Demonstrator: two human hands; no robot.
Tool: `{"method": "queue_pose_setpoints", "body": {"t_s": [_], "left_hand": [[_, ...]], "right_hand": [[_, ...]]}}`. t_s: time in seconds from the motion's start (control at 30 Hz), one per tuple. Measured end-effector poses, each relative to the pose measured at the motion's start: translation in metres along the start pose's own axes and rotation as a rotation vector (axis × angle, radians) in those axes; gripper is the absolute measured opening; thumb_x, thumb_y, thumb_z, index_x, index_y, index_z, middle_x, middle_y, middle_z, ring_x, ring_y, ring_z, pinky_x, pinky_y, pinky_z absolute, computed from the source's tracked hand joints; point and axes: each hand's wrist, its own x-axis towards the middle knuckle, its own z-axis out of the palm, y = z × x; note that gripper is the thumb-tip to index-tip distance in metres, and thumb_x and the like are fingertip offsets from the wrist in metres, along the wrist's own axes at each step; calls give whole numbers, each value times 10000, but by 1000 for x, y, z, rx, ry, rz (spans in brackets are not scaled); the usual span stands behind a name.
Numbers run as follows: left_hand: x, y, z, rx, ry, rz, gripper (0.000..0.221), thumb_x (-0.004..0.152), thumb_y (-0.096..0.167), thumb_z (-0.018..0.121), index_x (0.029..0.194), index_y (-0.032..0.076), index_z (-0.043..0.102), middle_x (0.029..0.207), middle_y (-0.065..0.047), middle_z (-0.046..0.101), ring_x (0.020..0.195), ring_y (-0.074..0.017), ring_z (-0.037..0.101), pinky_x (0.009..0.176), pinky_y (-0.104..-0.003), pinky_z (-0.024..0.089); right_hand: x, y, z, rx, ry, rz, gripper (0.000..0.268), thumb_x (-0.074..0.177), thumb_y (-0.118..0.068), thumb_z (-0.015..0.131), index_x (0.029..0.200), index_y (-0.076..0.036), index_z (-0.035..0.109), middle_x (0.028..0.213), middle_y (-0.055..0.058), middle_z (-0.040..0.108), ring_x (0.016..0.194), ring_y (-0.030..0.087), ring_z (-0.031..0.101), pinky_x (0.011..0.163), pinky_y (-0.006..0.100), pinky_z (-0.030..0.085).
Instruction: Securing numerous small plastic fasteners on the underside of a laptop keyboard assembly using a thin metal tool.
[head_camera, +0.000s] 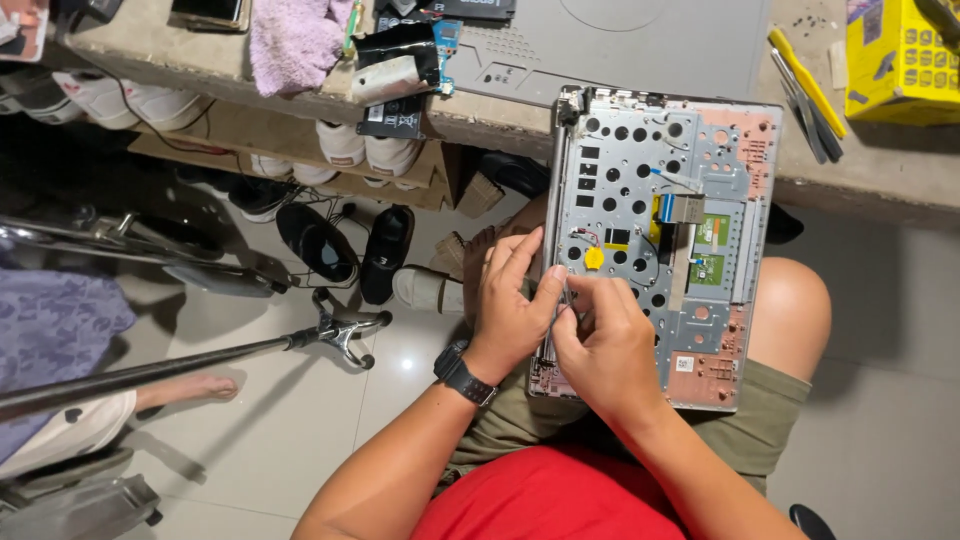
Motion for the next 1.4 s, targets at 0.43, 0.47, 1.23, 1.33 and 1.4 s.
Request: {"method": "queue_pose_setpoints", "body": {"t_s": [0.43,0.47,1.23,1.33,1.4], "left_hand": [[-1,-8,-7,-46,-41,-34,560,1094,278,795,1591,37,708,1311,-155,736,1181,-372,699,1055,-464,517],[-1,-8,-7,-58,-40,-34,564,1092,284,802,1596,48,711,1311,-144,743,1176,-360,700,1059,-458,517],[-1,-9,-6,-24,-42,-32,566,1081,318,823,1602,115,729,1323,-96,779,1165,-329,718,1061,-454,532],[-2,-10,-5,-33,-37,-19,575,1084,329,824,1602,102,725,1324,-108,769,1168,-333,708,1070,-454,522],[-1,-8,-6,-60,-41,-34,582,1082,337,831,1596,84,727,1326,-114,766,1165,-330,709,1063,-451,520]], "right_hand": [[-2,-18,13,-35,7,-32,229,966,18,715,1191,-20,736,962,70,648,901,423,739,676,468,614],[-3,-17,14,-55,4,-23,231,970,6,713,1196,-35,734,962,49,631,892,425,737,642,479,611],[-7,-15,10,-169,8,-3,209,1003,-64,715,1201,-125,739,989,-42,557,845,439,764,511,509,603],[-6,-14,10,-101,16,4,194,1005,-32,705,1183,-96,752,947,-28,549,819,443,736,517,484,585],[-6,-13,9,-70,14,12,200,1004,-20,710,1181,-92,767,948,-38,563,820,430,740,525,467,598]]}}
